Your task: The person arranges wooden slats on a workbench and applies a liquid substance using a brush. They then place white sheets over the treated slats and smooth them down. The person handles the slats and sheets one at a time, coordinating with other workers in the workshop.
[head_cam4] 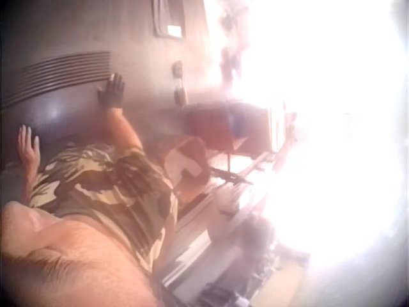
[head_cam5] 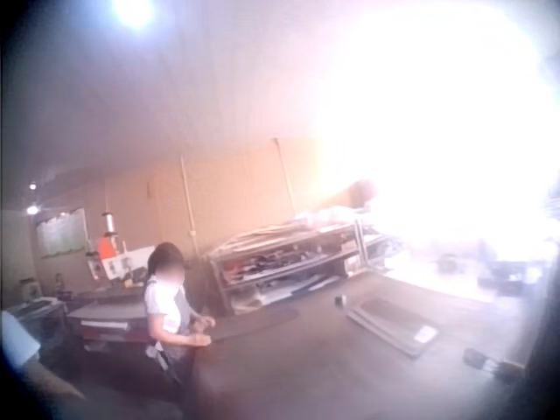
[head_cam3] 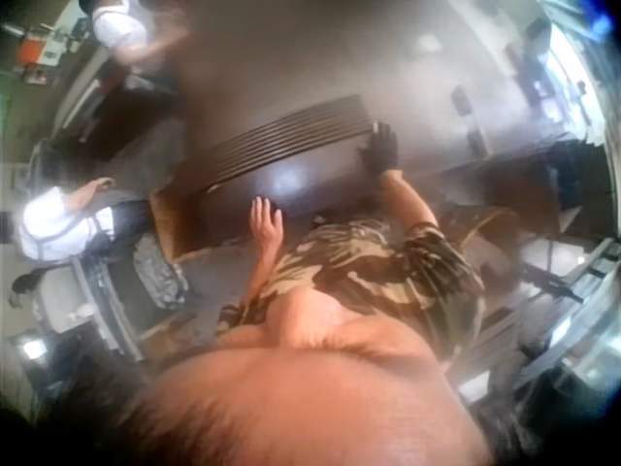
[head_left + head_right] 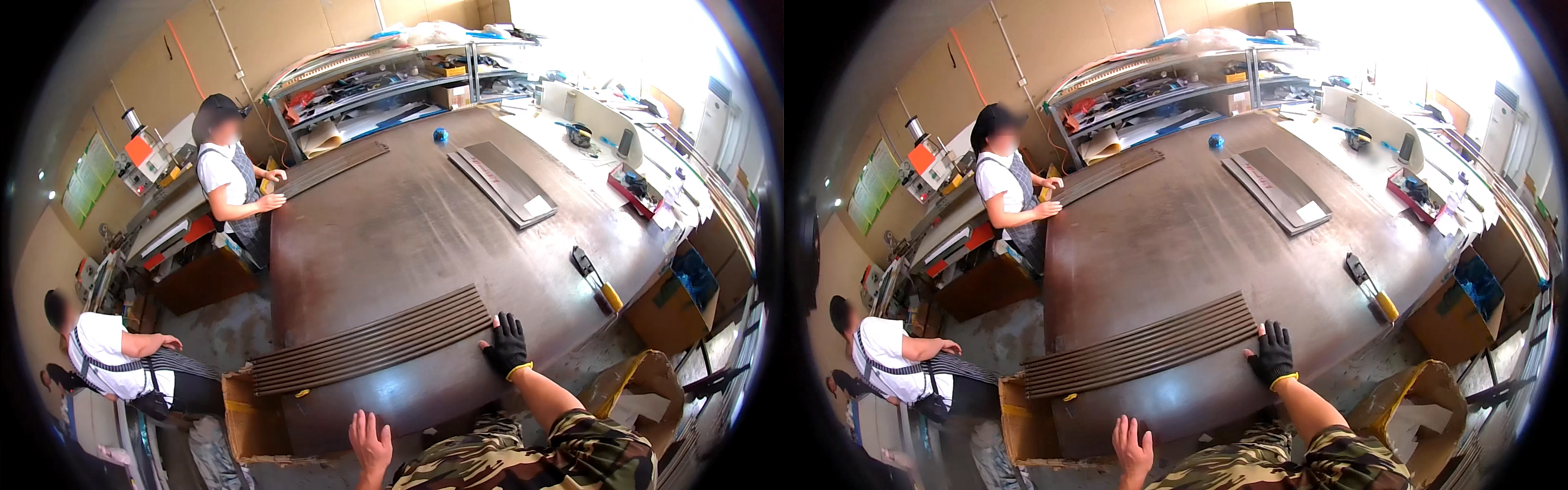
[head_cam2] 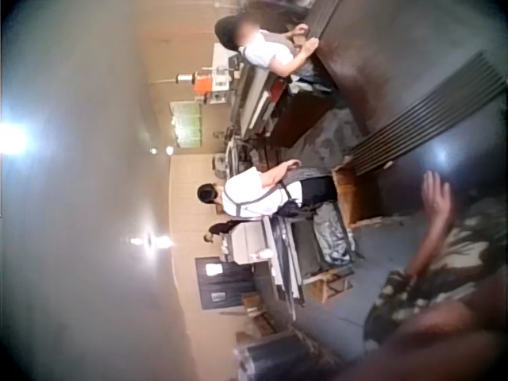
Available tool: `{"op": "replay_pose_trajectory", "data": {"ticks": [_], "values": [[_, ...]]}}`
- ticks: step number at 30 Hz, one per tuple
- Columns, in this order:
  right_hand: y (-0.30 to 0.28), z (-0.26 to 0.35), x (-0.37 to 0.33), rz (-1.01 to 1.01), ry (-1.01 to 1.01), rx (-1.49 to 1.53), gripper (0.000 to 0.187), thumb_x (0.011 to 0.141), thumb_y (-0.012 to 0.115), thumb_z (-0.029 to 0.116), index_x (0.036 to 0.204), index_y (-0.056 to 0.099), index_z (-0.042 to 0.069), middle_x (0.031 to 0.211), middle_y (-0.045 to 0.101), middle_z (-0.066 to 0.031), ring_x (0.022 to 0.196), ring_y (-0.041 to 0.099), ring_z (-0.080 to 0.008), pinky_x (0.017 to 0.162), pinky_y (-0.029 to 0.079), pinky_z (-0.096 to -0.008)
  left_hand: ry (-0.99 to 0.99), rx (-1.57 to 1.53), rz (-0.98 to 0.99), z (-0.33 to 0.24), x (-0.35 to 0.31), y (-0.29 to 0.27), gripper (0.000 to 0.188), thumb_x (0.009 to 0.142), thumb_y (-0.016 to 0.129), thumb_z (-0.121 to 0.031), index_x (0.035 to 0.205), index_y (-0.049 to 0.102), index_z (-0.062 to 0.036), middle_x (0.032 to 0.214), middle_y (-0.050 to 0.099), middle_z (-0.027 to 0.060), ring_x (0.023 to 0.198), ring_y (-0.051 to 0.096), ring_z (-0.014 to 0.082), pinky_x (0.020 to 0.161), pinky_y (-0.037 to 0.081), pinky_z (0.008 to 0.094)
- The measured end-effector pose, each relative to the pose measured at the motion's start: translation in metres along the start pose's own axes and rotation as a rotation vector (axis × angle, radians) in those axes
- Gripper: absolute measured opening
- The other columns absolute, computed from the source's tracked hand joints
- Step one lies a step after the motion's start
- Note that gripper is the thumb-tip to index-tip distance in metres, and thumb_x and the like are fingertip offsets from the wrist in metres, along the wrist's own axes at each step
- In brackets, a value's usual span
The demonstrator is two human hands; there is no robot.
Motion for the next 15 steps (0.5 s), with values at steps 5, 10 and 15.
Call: {"op": "replay_pose_trajectory", "data": {"ticks": [5, 10, 15], "values": [[-0.018, -0.048, 0.025, 0.023, -0.088, -0.007, 0.071, 0.086, 0.068, 0.041, 0.138, 0.048, -0.001, 0.145, 0.047, -0.0224, 0.138, 0.039, -0.0414, 0.116, 0.027, -0.0515, -0.055, 0.02, 0.01, -0.049, 0.033, 0.042, 0.05, 0.089, 0.067, -0.028, 0.129, 0.059, 0.0013, 0.14, 0.051, 0.0273, 0.131, 0.047, 0.0448, 0.109, 0.035, 0.0554], [-0.013, -0.058, 0.05, 0.131, -0.052, 0.42, 0.053, 0.091, 0.065, 0.023, 0.137, 0.051, 0.001, 0.126, 0.063, -0.0198, 0.115, 0.06, -0.0359, 0.1, 0.046, -0.0417, -0.075, 0.003, 0.018, -0.101, 0.066, 0.082, 0.052, 0.091, 0.067, -0.027, 0.133, 0.057, 0.0019, 0.144, 0.049, 0.0255, 0.134, 0.045, 0.0444, 0.111, 0.035, 0.054], [0.033, -0.081, 0.096, 0.273, 0.328, 1.005, 0.045, 0.098, 0.059, 0.018, 0.14, 0.051, 0.004, 0.124, 0.068, -0.015, 0.095, 0.068, -0.0244, 0.081, 0.053, -0.0332, -0.02, 0.045, 0.013, -0.132, 0.111, 0.107, 0.054, 0.09, 0.068, -0.028, 0.134, 0.057, 0.002, 0.145, 0.049, 0.0248, 0.135, 0.044, 0.044, 0.111, 0.035, 0.0532]]}}
Point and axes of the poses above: each hand's wrist, its own x-axis towards the middle knuckle, its own y-axis out of the palm, z = x × y, the point moved 5 cm from there along x, towards the middle knuckle
